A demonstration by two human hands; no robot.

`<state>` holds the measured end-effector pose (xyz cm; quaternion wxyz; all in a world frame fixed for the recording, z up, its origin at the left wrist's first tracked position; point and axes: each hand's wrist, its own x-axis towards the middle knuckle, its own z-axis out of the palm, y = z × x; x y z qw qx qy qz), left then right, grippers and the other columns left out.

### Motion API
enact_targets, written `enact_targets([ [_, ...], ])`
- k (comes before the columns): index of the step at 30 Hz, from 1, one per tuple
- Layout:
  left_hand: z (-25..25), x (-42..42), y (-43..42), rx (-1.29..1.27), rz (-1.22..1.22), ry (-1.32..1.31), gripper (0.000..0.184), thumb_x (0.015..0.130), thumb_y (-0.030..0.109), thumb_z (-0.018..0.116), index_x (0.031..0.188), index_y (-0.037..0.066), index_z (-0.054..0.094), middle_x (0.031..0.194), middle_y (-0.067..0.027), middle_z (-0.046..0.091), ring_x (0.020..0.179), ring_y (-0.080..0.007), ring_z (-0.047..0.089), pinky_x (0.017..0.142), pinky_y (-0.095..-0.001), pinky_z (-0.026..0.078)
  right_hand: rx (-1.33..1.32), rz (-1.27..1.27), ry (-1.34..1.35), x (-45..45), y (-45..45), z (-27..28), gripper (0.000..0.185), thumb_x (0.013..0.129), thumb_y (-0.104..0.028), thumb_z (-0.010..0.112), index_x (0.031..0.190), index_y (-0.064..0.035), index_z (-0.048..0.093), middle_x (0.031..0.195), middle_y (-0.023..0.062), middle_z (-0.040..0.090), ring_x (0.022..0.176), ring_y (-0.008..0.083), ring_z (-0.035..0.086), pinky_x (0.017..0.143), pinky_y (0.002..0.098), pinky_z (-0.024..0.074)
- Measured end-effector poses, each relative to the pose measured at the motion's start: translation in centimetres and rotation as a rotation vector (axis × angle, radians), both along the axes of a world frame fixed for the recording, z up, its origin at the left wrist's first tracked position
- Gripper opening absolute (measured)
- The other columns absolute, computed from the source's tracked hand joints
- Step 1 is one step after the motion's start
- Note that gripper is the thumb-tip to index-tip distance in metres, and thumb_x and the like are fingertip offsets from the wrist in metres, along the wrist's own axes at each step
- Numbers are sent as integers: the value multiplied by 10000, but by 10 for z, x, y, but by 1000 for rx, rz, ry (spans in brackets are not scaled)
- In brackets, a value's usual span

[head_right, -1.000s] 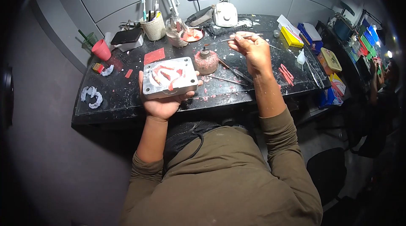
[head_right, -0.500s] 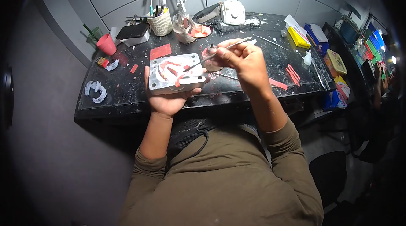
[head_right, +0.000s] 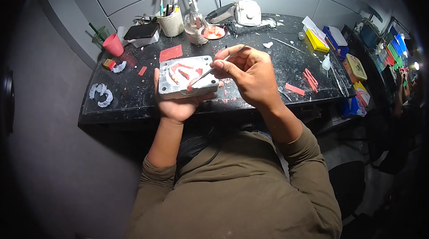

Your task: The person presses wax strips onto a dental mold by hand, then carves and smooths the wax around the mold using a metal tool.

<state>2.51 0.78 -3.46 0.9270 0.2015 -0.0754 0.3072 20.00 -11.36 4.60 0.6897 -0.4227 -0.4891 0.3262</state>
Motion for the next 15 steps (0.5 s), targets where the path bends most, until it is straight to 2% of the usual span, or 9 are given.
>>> enact_targets([
  [13, -2, 0, 2, -16, -4, -9, 983, 944, 765, 416, 1562, 8, 307, 1558, -303, 384, 1385, -539, 435, 1023, -771, 429, 49, -91, -151, -7, 0, 4, 114, 958, -28, 717, 1036, 53, 697, 872, 110, 754, 814, 120, 718, 748, 263, 589],
  [15, -4, 0, 4, -62, -81, -111, 1040, 934, 773, 416, 1598, 6, 190, 1596, -344, 270, 1387, -631, 360, 1025, -816, 379, 48, -113, -185, -7, 0, 4, 108, 959, -25, 714, 1033, 53, 698, 865, 107, 754, 811, 118, 718, 745, 263, 589],
])
